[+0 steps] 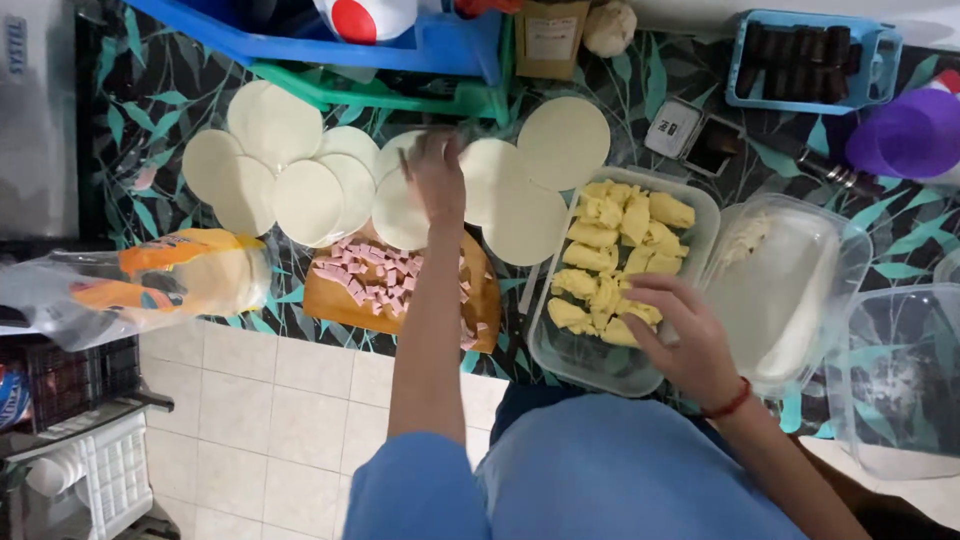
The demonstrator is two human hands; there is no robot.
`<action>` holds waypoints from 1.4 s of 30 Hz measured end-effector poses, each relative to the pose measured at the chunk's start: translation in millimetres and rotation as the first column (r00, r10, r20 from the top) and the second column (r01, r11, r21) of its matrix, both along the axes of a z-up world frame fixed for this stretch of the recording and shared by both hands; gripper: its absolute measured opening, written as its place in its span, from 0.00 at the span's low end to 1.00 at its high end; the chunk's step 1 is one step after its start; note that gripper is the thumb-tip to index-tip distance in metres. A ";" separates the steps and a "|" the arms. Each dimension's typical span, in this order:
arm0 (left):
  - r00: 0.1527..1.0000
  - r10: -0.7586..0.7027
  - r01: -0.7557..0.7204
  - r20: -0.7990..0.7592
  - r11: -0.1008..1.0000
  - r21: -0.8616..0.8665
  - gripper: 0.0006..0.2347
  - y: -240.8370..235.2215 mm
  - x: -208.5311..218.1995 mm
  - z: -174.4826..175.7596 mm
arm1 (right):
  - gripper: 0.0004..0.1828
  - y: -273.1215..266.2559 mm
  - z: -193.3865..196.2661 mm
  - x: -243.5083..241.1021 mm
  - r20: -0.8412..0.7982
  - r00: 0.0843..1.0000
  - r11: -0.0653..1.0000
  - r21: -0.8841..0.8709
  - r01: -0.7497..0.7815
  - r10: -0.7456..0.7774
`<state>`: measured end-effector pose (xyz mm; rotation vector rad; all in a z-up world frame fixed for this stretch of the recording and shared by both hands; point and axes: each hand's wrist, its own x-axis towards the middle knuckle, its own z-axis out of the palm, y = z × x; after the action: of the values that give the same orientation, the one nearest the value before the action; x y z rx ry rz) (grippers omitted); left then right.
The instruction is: The person prepares tacos by placing scrambled eggs and diced ham onto tortillas. They fold the tortillas into a taco shape and place them into a plastic container.
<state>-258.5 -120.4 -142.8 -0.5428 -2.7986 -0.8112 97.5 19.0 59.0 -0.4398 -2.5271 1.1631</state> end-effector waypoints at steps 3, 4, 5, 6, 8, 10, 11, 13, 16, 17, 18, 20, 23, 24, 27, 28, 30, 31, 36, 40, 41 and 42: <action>0.947 -0.073 0.033 0.313 0.991 0.131 0.05 -16.7 43.4 59.6 | 0.16 -5.0 -4.7 -24.1 0.177 0.984 0.885 -0.459 0.072 0.011; 0.947 -0.073 0.034 0.314 0.991 0.129 0.05 -17.6 58.2 90.7 | 0.16 -10.2 -5.3 -42.4 0.178 0.984 0.884 -0.461 0.074 0.011; 0.888 -0.177 0.022 0.424 0.938 0.345 0.04 -18.3 73.5 121.3 | 0.21 -15.2 -6.5 -60.1 0.228 0.972 0.767 -0.633 0.099 0.063; 0.807 -0.304 -0.023 0.507 0.841 0.540 0.03 -18.5 92.1 151.1 | 0.28 -20.9 -6.5 -74.0 0.273 0.955 0.617 -0.774 0.146 0.118; 0.720 -0.355 -0.044 0.596 0.834 0.550 0.05 -9.4 132.4 151.4 | 0.36 -35.6 -10.5 -101.5 0.258 0.958 0.566 -0.812 0.143 0.128; 0.638 -0.381 -0.079 0.669 0.832 0.550 0.09 -9.9 152.0 149.9 | 0.45 -47.8 -42.5 -112.5 0.228 0.960 0.508 -0.854 0.117 0.162; 0.622 -0.371 -0.149 0.689 0.808 0.570 0.08 -14.1 151.6 147.6 | 0.36 -53.0 -72.1 -109.4 0.213 0.977 0.422 -0.886 0.190 0.008; 0.607 -0.359 -0.219 0.709 0.781 0.584 0.09 -25.2 142.7 150.3 | 0.27 -58.6 -74.1 -108.2 0.212 0.967 0.321 -0.914 0.248 -0.143; 0.563 -0.403 -0.388 0.722 0.642 0.661 0.08 -36.1 118.3 143.5 | 0.22 -41.5 -28.5 -99.5 0.381 0.908 0.321 -0.850 0.418 -0.174; 0.664 -0.340 -0.296 0.666 0.699 0.652 0.05 -42.1 110.1 127.7 | 0.21 -32.4 -39.5 -88.1 0.372 0.913 0.322 -0.855 0.407 -0.166; 0.754 -0.296 -0.195 0.586 0.752 0.630 0.08 -43.4 100.1 110.8 | 0.20 -21.2 -50.8 -76.3 0.359 0.917 0.325 -0.858 0.397 -0.172; 0.782 -0.215 -0.145 0.585 0.850 0.506 0.07 -49.4 76.6 94.2 | 0.17 -5.1 -50.6 -58.4 0.338 0.919 0.370 -0.842 0.392 -0.205; 0.836 -0.128 0.031 0.533 0.982 0.187 0.10 -53.0 72.6 69.6 | 0.15 4.6 1.5 -42.4 0.324 0.914 0.453 -0.795 0.404 -0.245; 0.870 -0.134 0.150 0.474 0.989 0.004 0.23 -50.2 69.2 62.6 | 0.15 8.6 26.2 -46.0 0.309 0.918 0.504 -0.768 0.396 -0.250; 0.908 -0.037 0.143 0.417 0.964 -0.226 0.30 -29.9 101.8 145.0 | 0.17 13.6 28.6 -19.6 0.217 0.926 0.672 -0.639 0.374 -0.309; 0.905 -0.041 0.151 0.423 0.962 -0.228 0.30 -26.3 121.2 153.7 | 0.17 4.1 30.8 -17.1 0.225 0.922 0.667 -0.639 0.383 -0.315; 0.643 -0.347 -0.127 0.683 0.831 0.542 0.26 -21.0 160.1 171.1 | 0.10 -15.6 34.1 -12.5 0.167 0.960 0.943 -0.211 0.256 -0.223; 0.637 -0.347 -0.127 0.688 0.834 0.538 0.26 -21.3 167.9 168.1 | 0.10 -26.1 53.3 -23.4 0.174 0.958 0.942 -0.213 0.261 -0.226; 0.237 -0.886 -0.681 0.399 0.141 0.718 0.29 -35.8 213.2 148.4 | 0.22 -0.6 -20.7 25.3 0.169 0.973 0.983 0.062 -0.171 0.158; 0.243 -0.968 -0.895 -0.058 -0.247 0.372 0.32 -64.4 241.8 148.3 | 0.13 32.1 -22.2 15.5 0.256 0.961 0.992 -0.098 -0.082 0.105; 0.264 -0.964 -0.886 0.021 -0.234 0.400 0.31 -77.2 245.3 151.4 | 0.15 26.4 -49.5 27.0 0.378 0.910 0.979 0.042 -0.201 0.171; 0.289 -0.952 -0.879 0.099 -0.224 0.422 0.30 -88.5 251.5 153.5 | 0.17 23.1 -76.8 40.0 0.506 0.836 0.928 0.166 -0.335 0.211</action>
<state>-7.0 -208.9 10.6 -0.2695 0.0371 2.2606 137.5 42.0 -17.8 -0.3365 -3.2156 0.8827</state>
